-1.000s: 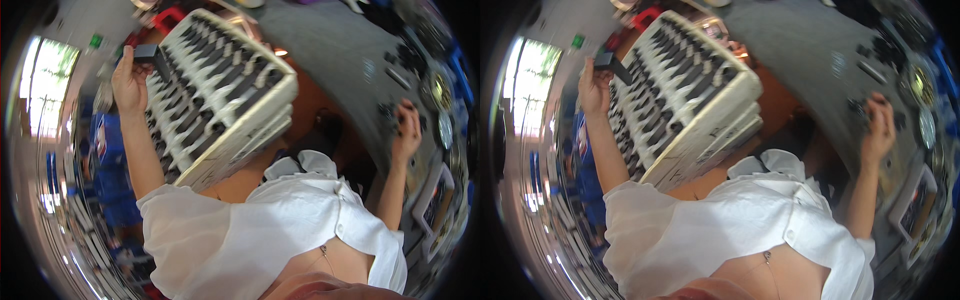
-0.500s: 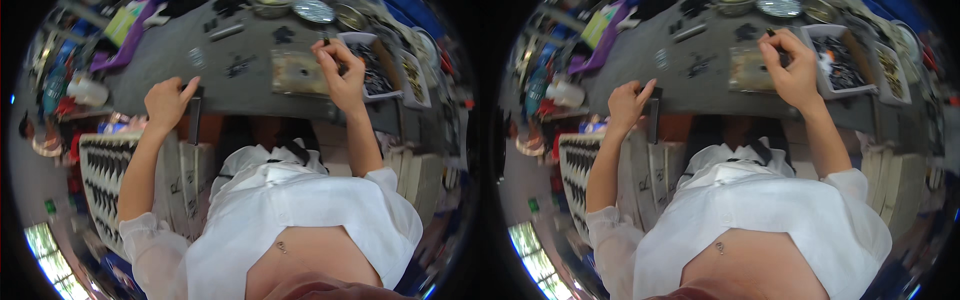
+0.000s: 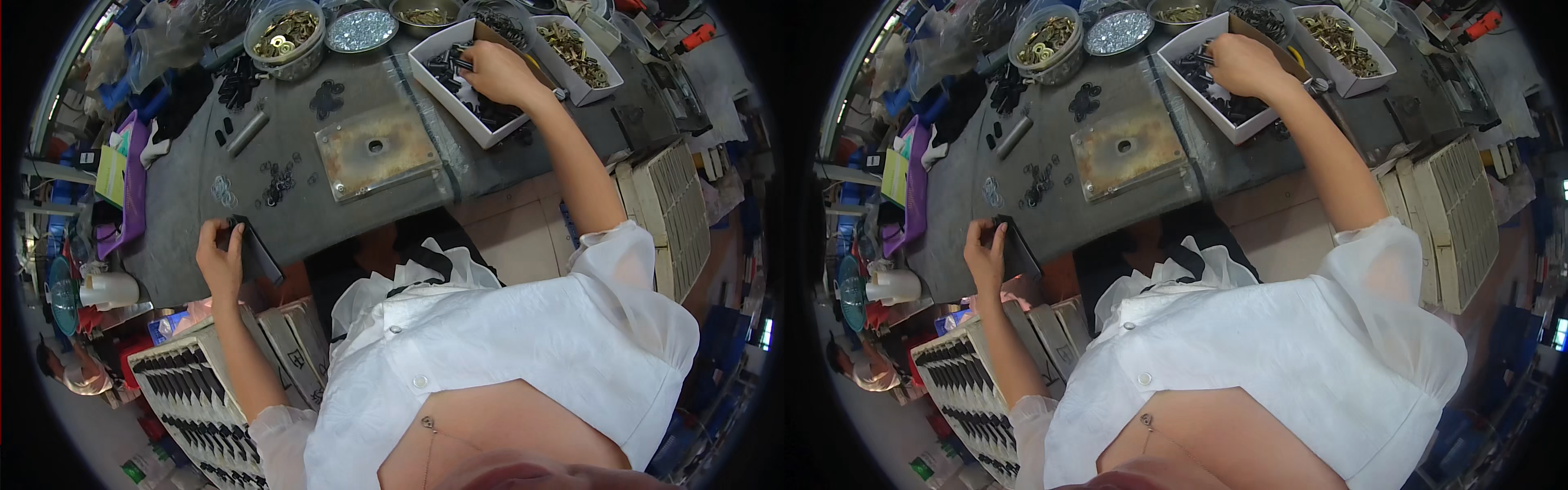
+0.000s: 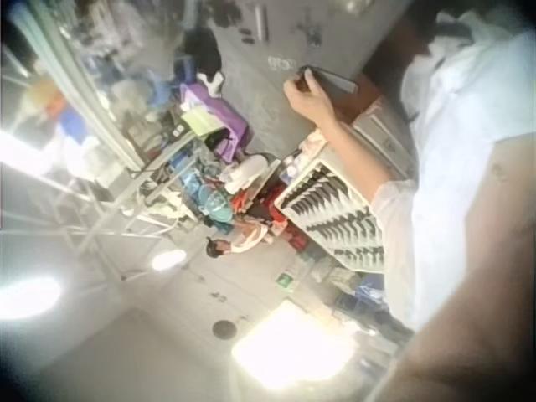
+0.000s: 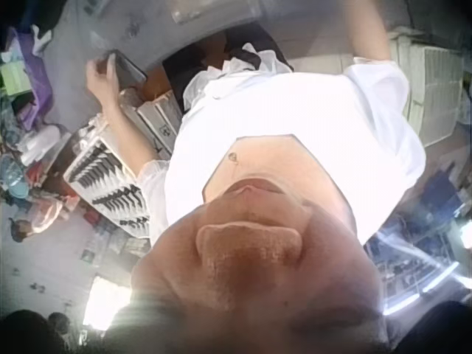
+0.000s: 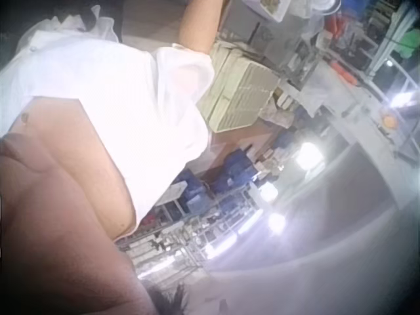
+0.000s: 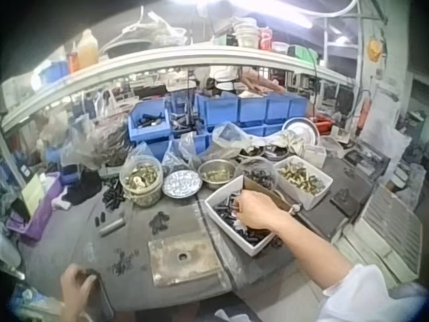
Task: Assemble small metal components by inserting pins and washers into a housing and securing them with pliers.
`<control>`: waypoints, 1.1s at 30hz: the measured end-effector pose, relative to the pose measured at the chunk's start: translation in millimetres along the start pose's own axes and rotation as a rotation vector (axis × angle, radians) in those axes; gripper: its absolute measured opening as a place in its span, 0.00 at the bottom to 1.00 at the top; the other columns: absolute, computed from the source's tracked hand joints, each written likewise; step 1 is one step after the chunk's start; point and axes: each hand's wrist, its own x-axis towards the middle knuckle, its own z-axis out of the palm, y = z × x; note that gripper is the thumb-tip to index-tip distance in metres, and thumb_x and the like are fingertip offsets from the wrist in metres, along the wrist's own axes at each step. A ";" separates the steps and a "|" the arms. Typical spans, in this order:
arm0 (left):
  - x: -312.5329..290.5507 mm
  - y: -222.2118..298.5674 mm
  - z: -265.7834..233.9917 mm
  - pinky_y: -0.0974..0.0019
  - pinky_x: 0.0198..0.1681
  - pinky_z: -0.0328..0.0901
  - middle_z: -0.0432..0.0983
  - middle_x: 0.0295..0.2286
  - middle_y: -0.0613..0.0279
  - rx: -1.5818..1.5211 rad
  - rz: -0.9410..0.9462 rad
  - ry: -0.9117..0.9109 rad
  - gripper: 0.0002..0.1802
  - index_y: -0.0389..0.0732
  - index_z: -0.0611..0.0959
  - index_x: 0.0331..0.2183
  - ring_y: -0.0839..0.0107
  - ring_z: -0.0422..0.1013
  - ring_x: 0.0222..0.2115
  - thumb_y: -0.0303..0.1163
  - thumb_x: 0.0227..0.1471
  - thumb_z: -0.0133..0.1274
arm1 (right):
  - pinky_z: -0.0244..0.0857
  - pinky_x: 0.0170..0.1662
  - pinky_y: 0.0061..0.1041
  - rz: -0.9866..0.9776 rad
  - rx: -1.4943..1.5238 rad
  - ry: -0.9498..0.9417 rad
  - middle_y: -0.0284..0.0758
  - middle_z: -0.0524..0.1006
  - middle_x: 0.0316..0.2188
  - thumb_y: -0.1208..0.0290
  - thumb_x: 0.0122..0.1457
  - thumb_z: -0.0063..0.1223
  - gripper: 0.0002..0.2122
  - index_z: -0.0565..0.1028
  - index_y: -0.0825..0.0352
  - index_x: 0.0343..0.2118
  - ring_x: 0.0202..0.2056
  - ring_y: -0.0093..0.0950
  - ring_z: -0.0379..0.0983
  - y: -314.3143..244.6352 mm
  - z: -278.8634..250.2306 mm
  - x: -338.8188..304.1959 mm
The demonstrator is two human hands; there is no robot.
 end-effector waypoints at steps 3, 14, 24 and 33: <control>7.3 6.9 -12.7 0.64 0.33 0.63 0.70 0.25 0.55 0.158 0.108 -0.128 0.14 0.33 0.75 0.27 0.57 0.69 0.27 0.32 0.41 0.61 | 0.66 0.40 0.39 0.014 -0.076 -0.117 0.49 0.75 0.31 0.71 0.47 0.55 0.10 0.75 0.72 0.29 0.37 0.45 0.72 -23.0 2.3 15.5; -27.7 -14.8 9.1 0.65 0.36 0.67 0.76 0.31 0.57 -0.643 -0.330 0.010 0.08 0.35 0.80 0.28 0.65 0.74 0.32 0.30 0.47 0.57 | 0.65 0.37 0.37 -0.035 -0.075 0.057 0.43 0.73 0.31 0.71 0.49 0.57 0.10 0.74 0.72 0.30 0.34 0.43 0.72 -49.7 -36.2 -21.0; -58.8 -6.4 35.1 0.57 0.50 0.65 0.74 0.40 0.50 -2.055 -0.398 -0.111 0.17 0.35 0.76 0.40 0.58 0.70 0.43 0.39 0.55 0.48 | 0.65 0.38 0.32 -0.528 0.339 -0.057 0.38 0.70 0.32 0.72 0.45 0.60 0.09 0.75 0.67 0.29 0.36 0.38 0.70 -213.3 69.1 -63.4; -80.3 -6.8 19.6 0.58 0.46 0.68 0.75 0.36 0.50 -1.850 -0.512 0.012 0.17 0.34 0.77 0.38 0.60 0.73 0.39 0.39 0.55 0.48 | 0.66 0.42 0.35 -0.545 0.179 -0.352 0.41 0.73 0.34 0.71 0.47 0.59 0.12 0.78 0.66 0.36 0.40 0.39 0.71 -238.9 71.5 -56.1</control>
